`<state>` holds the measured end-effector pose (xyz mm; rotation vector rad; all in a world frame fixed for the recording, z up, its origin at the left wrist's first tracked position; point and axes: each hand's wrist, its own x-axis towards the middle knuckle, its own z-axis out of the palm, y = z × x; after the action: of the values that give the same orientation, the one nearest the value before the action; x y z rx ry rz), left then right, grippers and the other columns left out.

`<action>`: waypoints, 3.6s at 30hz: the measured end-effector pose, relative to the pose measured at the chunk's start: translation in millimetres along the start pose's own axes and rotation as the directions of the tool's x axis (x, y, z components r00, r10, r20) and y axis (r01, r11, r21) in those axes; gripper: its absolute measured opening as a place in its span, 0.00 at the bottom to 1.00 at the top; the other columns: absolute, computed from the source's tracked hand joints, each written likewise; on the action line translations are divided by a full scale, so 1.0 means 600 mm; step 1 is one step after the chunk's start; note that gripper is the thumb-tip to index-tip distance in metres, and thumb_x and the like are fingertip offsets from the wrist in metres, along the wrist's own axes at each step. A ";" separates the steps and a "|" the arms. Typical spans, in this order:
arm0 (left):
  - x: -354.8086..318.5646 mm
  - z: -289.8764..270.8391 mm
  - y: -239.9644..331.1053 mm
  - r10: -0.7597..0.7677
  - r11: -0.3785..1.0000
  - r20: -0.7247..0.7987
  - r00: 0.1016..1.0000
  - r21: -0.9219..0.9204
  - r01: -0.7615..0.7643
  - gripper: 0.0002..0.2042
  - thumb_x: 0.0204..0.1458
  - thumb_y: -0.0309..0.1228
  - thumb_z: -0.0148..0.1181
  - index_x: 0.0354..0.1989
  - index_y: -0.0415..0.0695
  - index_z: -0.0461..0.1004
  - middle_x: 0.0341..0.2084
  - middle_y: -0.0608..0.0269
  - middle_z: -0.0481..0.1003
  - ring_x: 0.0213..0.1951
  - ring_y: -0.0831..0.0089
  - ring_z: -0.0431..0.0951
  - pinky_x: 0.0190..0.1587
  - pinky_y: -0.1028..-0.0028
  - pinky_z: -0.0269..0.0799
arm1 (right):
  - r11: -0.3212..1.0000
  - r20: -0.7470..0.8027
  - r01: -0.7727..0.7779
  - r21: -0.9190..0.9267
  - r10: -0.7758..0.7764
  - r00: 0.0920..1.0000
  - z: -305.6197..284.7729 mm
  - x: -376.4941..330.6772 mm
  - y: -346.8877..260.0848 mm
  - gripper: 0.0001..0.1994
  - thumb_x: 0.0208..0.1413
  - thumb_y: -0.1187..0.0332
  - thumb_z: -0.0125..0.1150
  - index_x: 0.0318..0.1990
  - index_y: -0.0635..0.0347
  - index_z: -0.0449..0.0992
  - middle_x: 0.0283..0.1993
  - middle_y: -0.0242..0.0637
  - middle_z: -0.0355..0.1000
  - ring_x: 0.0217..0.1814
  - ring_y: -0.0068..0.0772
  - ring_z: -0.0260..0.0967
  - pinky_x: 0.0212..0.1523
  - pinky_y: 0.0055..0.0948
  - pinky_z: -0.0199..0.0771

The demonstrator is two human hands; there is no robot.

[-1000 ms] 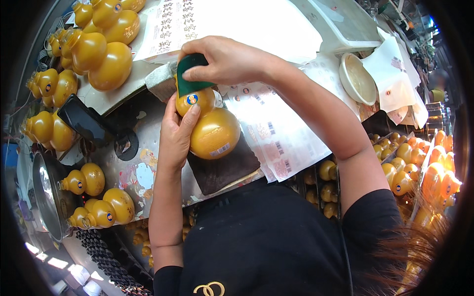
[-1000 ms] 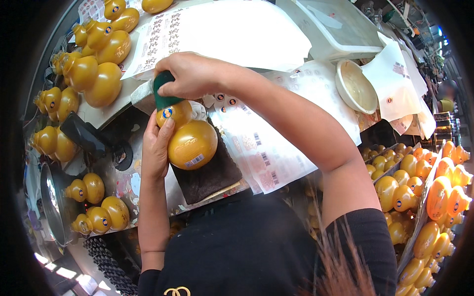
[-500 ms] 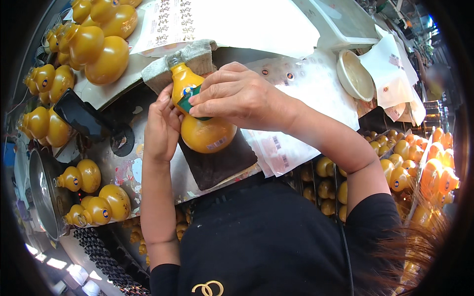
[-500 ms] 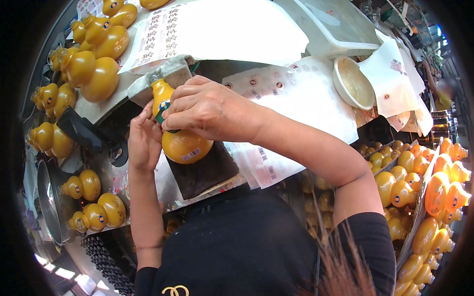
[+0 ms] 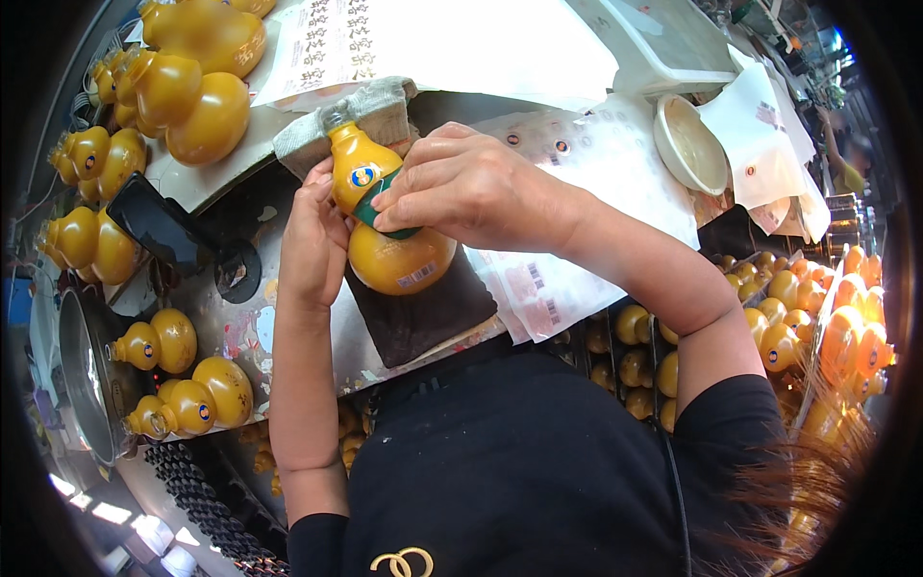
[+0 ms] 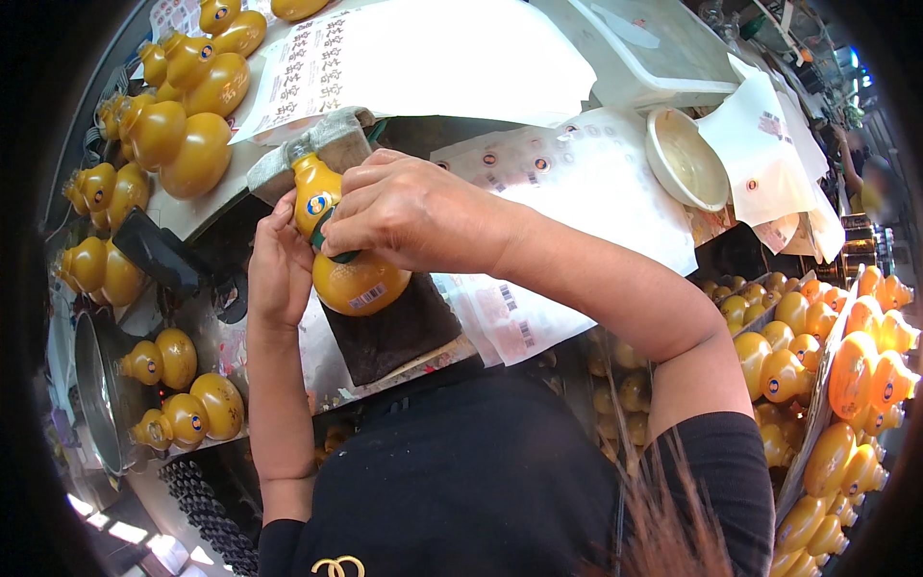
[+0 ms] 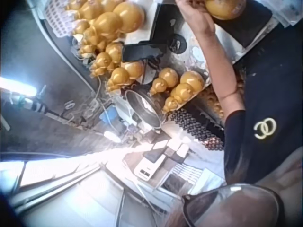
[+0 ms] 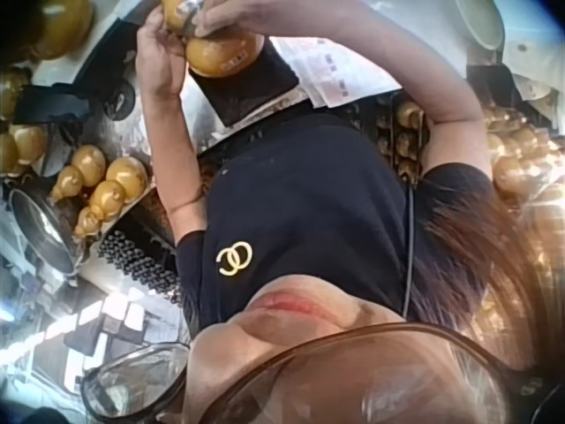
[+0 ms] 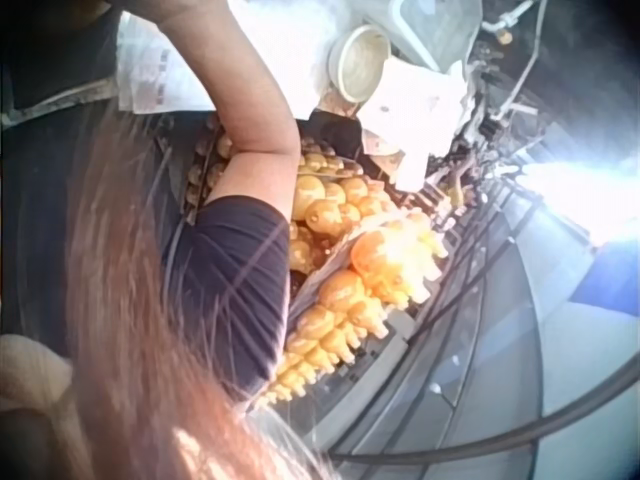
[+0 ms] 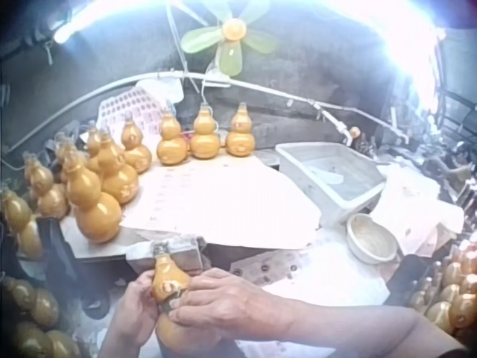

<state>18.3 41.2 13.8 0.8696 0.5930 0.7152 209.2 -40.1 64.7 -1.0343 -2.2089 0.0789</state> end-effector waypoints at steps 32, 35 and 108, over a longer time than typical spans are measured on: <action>0.013 0.019 -0.004 0.004 0.979 -0.113 0.994 0.204 0.019 0.20 0.59 0.38 0.54 0.53 0.37 0.61 0.42 0.57 0.71 0.45 0.72 0.75 0.47 0.73 0.73 | 0.913 0.132 -0.407 0.014 0.402 0.906 -0.004 0.099 0.066 0.14 0.56 0.68 0.58 0.48 0.63 0.72 0.39 0.49 0.75 0.41 0.48 0.76 0.41 0.34 0.77; 0.010 0.027 0.001 0.017 0.976 -0.092 0.996 0.220 0.003 0.17 0.62 0.38 0.47 0.52 0.39 0.62 0.42 0.58 0.72 0.45 0.73 0.75 0.48 0.73 0.72 | 0.894 -0.113 -0.431 0.121 0.444 0.889 0.008 0.066 0.063 0.14 0.59 0.66 0.57 0.48 0.64 0.70 0.38 0.47 0.74 0.38 0.37 0.76 0.40 0.30 0.76; -0.142 -0.023 -0.062 0.249 0.854 -0.122 0.961 -0.440 -0.277 0.37 0.46 0.31 0.70 0.65 0.50 0.57 0.63 0.56 0.61 0.64 0.57 0.61 0.66 0.54 0.59 | -0.183 0.474 -0.553 0.813 0.760 0.444 0.027 -0.102 -0.017 0.26 0.64 0.48 0.45 0.58 0.61 0.69 0.15 0.21 0.57 0.12 0.13 0.51 0.13 0.16 0.49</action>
<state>-33.2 -34.2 -9.9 0.4933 0.3357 1.0843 220.1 -86.0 21.4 -1.2087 -0.6818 1.5531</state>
